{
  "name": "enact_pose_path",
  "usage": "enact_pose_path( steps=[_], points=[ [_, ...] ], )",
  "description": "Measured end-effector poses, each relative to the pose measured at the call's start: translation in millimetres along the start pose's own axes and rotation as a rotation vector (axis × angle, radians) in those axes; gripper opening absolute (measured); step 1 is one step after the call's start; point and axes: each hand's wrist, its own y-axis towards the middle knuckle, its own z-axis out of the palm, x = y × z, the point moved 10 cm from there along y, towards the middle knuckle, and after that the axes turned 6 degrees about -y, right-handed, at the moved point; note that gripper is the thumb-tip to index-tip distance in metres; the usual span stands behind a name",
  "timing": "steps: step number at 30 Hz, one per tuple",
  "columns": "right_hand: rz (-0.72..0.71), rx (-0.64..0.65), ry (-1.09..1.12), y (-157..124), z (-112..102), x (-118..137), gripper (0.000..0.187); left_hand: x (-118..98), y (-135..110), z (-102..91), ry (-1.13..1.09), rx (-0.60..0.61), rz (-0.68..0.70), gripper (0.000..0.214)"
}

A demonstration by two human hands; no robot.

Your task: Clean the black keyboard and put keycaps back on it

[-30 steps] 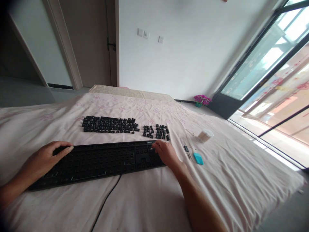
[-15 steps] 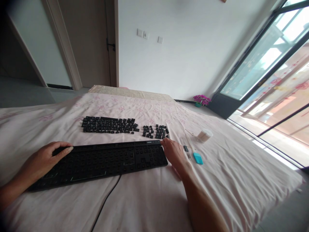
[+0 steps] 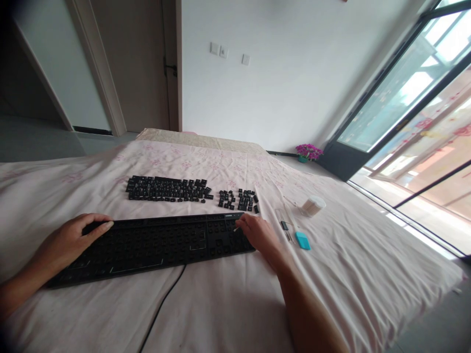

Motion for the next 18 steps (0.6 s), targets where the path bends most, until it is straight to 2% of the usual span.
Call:
enact_pose_path(
  steps=[8, 13, 18],
  points=[
    [0.07, 0.015, -0.193, -2.4, -6.7, -22.6, 0.036, 0.4, 0.4, 0.5, 0.004, -0.005, 0.012, 0.041],
    [0.106, -0.02, -0.266, -6.6, -15.6, -18.6, 0.038, 0.8, -0.6, 0.2, 0.001, 0.007, -0.018, 0.04],
    [0.049, -0.013, -0.222, -6.3, -12.2, -11.0, 0.036, 2.0, -0.6, 2.0, -0.021, 0.018, -0.023, 0.038]
  ],
)
